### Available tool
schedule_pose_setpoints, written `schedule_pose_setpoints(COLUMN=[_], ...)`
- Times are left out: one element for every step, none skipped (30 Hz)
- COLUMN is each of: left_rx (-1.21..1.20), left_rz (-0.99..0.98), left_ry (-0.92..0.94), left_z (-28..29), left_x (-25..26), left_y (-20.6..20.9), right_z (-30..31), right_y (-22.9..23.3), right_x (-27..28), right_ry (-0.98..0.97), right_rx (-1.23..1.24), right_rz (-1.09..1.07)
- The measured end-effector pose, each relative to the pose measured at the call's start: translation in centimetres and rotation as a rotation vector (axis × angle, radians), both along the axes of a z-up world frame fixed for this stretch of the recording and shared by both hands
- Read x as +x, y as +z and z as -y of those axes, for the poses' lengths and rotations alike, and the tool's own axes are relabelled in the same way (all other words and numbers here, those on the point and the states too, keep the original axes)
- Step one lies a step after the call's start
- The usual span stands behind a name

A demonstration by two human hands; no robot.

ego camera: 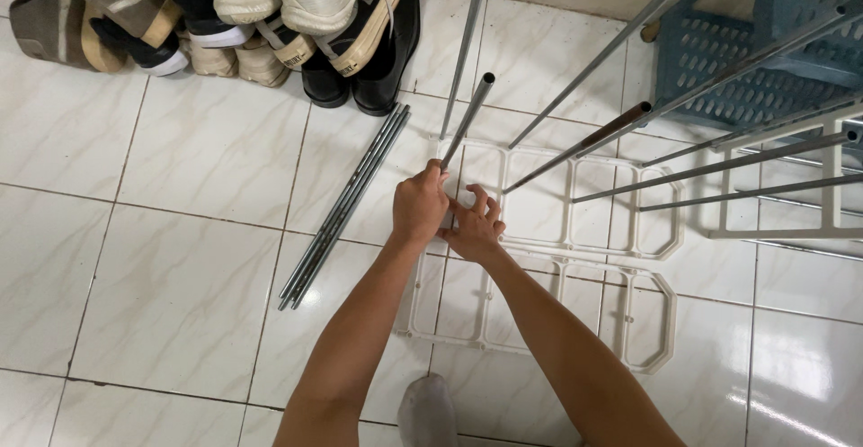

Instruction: The person assembles a shoe rack by inserting metal poles into a white plastic base frame. They systematically place each pole into designated slots and then attach a second plastic frame on top to complete the structure.

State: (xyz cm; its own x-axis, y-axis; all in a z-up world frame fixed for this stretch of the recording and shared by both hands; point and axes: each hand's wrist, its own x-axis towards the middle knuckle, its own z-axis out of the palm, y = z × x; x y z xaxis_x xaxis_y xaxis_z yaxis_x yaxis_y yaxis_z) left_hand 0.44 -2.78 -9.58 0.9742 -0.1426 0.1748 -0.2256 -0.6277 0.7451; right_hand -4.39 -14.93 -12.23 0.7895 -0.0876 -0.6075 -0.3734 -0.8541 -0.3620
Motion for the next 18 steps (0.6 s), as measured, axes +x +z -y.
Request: schedule_pose_setpoints(left_rx=[-0.015,-0.029,-0.025,-0.021,-0.018,-0.035,-0.051,-0.066,-0.054,-0.042,-0.030,0.038,0.105,0.172,0.229,0.285,0.342,0.372], left_rz=[0.010,0.020,0.015,0.010,0.006,-0.009,-0.030,-0.050,-0.050,-0.050,-0.049,-0.048,-0.052,-0.055,-0.044,-0.033,-0.023,-0.053], left_ry=[0.008,0.017,0.014,0.012,0.011,0.000,-0.011,-0.023,-0.010,0.002,0.017,0.060,0.102,0.144,0.177,0.209,0.241,0.249], left_z=[0.1,0.1,0.1,0.0,-0.1,-0.1,-0.3,-0.5,-1.0,-1.5,-2.2,-2.9,-3.8,-4.7,-5.7,-6.7,-7.7,-8.6], left_x=[-0.1,-0.2,-0.3,-0.3,-0.3,-0.2,-0.1,-0.1,-0.1,-0.1,-0.1,-0.1,-0.2,-0.4,-0.9,-1.5,-2.0,-2.5], left_y=[0.2,0.4,0.5,0.7,0.9,1.0,1.0,1.0,1.1,1.1,1.0,0.9,0.6,0.3,-0.1,-0.5,-1.0,-1.5], right_z=[0.0,0.0,-0.1,-0.2,-0.2,-0.4,-0.9,-1.3,-1.9,-2.5,-3.1,-3.7,-4.2,-4.7,-5.0,-5.2,-5.5,-5.7], right_y=[0.1,0.2,0.3,0.5,0.7,0.9,1.1,1.3,1.6,2.0,2.3,2.6,2.9,3.1,3.2,3.3,3.3,3.3], right_x=[0.1,0.1,0.0,0.0,0.0,0.2,0.2,0.2,0.0,-0.3,-0.6,-0.8,-1.1,-1.2,-1.3,-1.4,-1.4,-1.4], right_ry=[0.000,0.001,0.002,0.003,0.006,0.015,0.025,0.035,0.046,0.058,0.072,0.060,0.048,0.036,0.046,0.056,0.065,0.073], right_rx=[0.002,0.003,0.001,-0.002,-0.005,-0.022,-0.038,-0.053,-0.055,-0.056,-0.057,-0.027,0.003,0.034,0.050,0.066,0.083,0.086], right_rz=[0.005,0.011,0.007,0.003,0.001,0.006,0.007,0.008,0.065,0.122,0.180,0.214,0.245,0.275,0.281,0.286,0.290,0.296])
